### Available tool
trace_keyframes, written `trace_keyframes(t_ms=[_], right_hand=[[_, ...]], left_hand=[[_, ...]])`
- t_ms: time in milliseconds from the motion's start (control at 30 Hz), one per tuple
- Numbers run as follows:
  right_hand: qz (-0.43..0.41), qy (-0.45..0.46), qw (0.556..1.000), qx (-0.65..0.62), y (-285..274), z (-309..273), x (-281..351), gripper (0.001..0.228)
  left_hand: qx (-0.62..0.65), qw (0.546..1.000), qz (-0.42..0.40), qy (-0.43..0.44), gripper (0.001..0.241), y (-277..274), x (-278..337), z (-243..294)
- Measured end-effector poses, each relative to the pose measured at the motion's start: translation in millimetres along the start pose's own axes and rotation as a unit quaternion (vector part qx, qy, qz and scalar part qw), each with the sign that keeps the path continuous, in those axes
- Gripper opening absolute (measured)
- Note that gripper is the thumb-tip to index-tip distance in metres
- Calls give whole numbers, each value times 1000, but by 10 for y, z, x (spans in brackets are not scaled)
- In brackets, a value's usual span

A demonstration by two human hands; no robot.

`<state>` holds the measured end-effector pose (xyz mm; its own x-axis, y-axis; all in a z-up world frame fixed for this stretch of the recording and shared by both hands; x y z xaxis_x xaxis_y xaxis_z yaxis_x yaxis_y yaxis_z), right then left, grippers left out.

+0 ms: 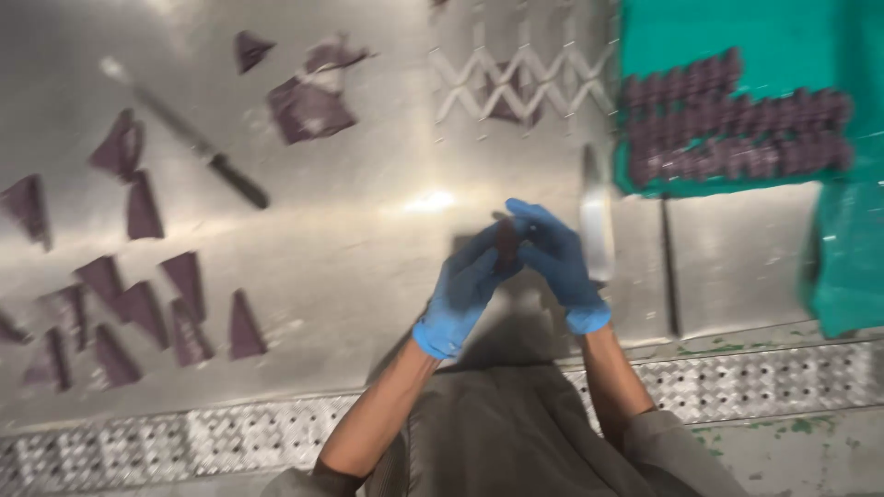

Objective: Rolling and shaping triangular dough pieces into finished pastry shapes and placing them on a tray.

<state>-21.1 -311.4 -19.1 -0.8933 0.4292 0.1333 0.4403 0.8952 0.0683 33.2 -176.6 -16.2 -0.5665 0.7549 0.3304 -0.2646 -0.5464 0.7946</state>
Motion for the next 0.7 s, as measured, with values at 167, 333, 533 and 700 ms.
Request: trace_keyframes(t_ms=[167,333,533,700], right_hand=[[-49,36,998,0,-978,542,-101,38],[40,75,994,70,-2354,755,-523,25],[228,29,956,183,-4547,417,-1612,24],[267,77,903,328,-5257,702,-2147,36]], left_hand=[[100,993,-49,-31,59,375,-732,-748],[-166,983,68,-48,70,253,-1100,-1087],[-234,950,205,-2,62,-346,-914,-811],[-163,940,299,15,55,-619,-578,-444]])
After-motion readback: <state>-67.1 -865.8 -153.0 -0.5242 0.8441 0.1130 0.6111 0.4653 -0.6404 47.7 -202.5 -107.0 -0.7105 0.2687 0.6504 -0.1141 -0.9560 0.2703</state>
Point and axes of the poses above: each hand's wrist, its own x-axis away from the middle knuckle, its own y-axis out of the palm, z = x × y, the point moved 8 cm from there along -x, towards the middle knuckle, and after that the axes turned 5 degrees about z, right-handed, at the moved point
